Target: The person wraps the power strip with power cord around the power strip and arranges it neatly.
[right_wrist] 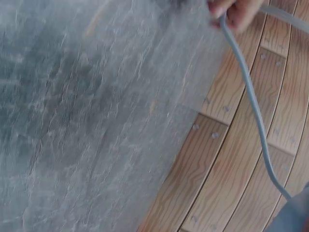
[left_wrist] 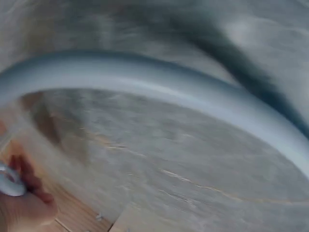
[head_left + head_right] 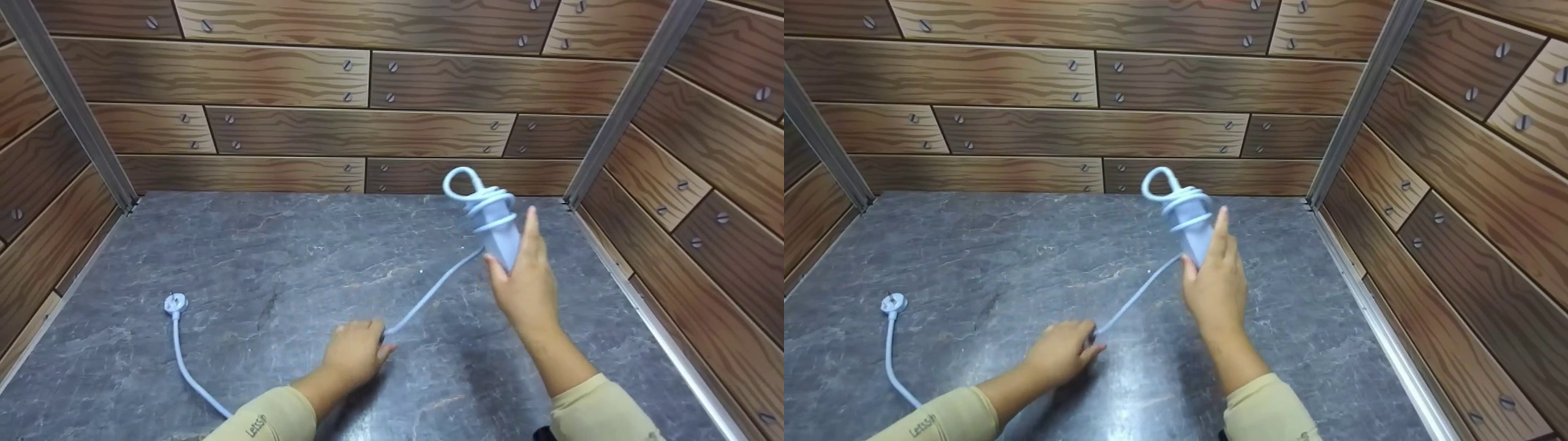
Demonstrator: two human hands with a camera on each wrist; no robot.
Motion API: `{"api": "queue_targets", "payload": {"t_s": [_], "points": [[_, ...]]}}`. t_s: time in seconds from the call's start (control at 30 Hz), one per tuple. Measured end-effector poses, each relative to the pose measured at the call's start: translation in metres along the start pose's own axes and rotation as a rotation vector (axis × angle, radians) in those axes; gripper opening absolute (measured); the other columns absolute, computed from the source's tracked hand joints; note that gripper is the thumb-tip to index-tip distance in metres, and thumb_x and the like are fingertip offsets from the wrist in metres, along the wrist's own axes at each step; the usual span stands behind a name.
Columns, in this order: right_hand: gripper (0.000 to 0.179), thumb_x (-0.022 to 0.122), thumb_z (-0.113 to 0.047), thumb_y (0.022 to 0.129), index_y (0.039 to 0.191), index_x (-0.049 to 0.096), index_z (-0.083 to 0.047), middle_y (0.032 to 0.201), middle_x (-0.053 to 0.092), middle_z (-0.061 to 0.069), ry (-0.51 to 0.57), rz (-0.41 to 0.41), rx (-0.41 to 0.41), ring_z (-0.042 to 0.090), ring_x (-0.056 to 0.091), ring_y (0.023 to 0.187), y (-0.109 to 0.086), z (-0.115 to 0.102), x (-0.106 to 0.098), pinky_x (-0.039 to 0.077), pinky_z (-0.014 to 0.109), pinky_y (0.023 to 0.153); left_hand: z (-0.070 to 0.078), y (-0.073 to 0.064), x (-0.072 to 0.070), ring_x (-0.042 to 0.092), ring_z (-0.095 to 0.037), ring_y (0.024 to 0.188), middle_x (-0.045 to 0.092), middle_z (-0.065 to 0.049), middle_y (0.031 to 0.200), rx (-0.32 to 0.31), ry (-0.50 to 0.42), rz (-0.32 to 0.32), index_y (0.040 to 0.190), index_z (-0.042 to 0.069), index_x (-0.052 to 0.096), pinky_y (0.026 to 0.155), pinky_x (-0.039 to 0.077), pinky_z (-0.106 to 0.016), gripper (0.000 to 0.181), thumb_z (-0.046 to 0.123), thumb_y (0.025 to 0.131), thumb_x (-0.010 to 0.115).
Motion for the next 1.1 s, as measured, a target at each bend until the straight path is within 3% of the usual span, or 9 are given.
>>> {"api": "queue_targets", "payload": {"t_s": [0.17,0.37,0.47,0.57,0.73,0.87,0.97,1.03,1.1], "points": [[0.104,0.069,-0.014,0.077,0.146,-0.008,-0.018,0.135,0.031,0.032,0.045,-0.099,0.088,0.048,0.042,0.112,0.007,0.025,0.006,0.036,0.061,0.089,0.016,-0.009,0.003,0.052,-0.016,0.060,0.051,0.004,0.062,0.299,0.218,0.070,0.067,0.016,0.053,0.056,0.039,-0.031,0.035,0.045,0.086,0.055],[0.112,0.071,-0.012,0.074,0.144,-0.017,-0.019,0.127,0.036,0.040,0.036,-0.291,0.109,0.051,0.045,0.106,0.000,0.044,0.024,0.039,0.060,0.086,0.025,-0.018,0.006,0.045,-0.010,0.061,0.052,0.010,0.064,0.669,0.408,-0.002,0.067,0.024,0.060,0.056,0.035,-0.025,0.038,0.057,0.084,0.051],[0.111,0.070,-0.015,0.075,0.144,-0.018,-0.021,0.120,0.043,0.041,0.031,-0.346,0.141,0.050,0.053,0.095,-0.005,0.052,0.030,0.045,0.056,0.077,0.023,-0.020,-0.002,0.043,-0.009,0.060,0.052,0.012,0.065,0.795,0.457,0.016,0.067,0.025,0.061,0.056,0.035,-0.024,0.038,0.057,0.084,0.049],[0.110,0.069,-0.017,0.075,0.144,-0.017,-0.023,0.112,0.049,0.041,0.050,-0.384,0.179,0.046,0.058,0.085,-0.009,0.059,0.036,0.049,0.051,0.069,0.020,-0.022,-0.013,0.044,-0.008,0.060,0.053,0.012,0.066,0.879,0.501,0.064,0.068,0.024,0.059,0.056,0.036,-0.023,0.036,0.053,0.088,0.048],[0.108,0.071,-0.015,0.072,0.146,-0.007,-0.020,0.113,0.049,0.039,0.103,-0.406,0.189,0.041,0.058,0.083,-0.013,0.067,0.040,0.051,0.045,0.063,0.013,-0.021,-0.028,0.045,-0.010,0.063,0.053,0.010,0.072,0.916,0.587,0.132,0.074,0.023,0.057,0.059,0.035,-0.026,0.030,0.043,0.092,0.044],[0.097,0.074,-0.015,0.070,0.144,0.011,-0.013,0.112,0.050,0.036,0.107,-0.381,0.176,0.042,0.057,0.085,-0.014,0.070,0.038,0.050,0.046,0.064,0.001,-0.011,-0.036,0.046,-0.014,0.072,0.053,0.006,0.079,0.773,0.599,0.162,0.085,0.020,0.056,0.065,0.035,-0.029,0.021,0.033,0.091,0.041],[0.090,0.074,-0.018,0.071,0.139,0.017,-0.007,0.108,0.052,0.035,0.090,-0.371,0.178,0.042,0.058,0.085,-0.015,0.071,0.038,0.050,0.046,0.065,-0.007,-0.005,-0.045,0.050,-0.016,0.075,0.052,0.003,0.084,0.627,0.528,0.211,0.095,0.018,0.055,0.064,0.036,-0.030,0.015,0.025,0.089,0.043],[0.087,0.074,-0.019,0.072,0.137,0.019,-0.005,0.107,0.052,0.035,0.085,-0.367,0.176,0.042,0.058,0.085,-0.015,0.070,0.038,0.050,0.047,0.066,-0.007,-0.006,-0.050,0.051,-0.016,0.069,0.051,0.001,0.086,0.588,0.463,0.243,0.107,0.019,0.055,0.058,0.038,-0.027,0.022,0.021,0.088,0.046],[0.084,0.073,-0.019,0.073,0.135,0.020,-0.003,0.107,0.052,0.035,0.081,-0.365,0.172,0.042,0.058,0.086,-0.015,0.069,0.037,0.049,0.048,0.068,-0.005,-0.009,-0.053,0.047,-0.014,0.059,0.050,0.000,0.086,0.599,0.414,0.253,0.120,0.023,0.052,0.048,0.037,-0.025,0.034,0.019,0.087,0.048]]}}
Point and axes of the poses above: each hand's wrist, its own y-axis towards the middle knuckle, its own x-axis out of the palm, z = x × y, the point moved 10 cm from there along y, towards the middle knuckle
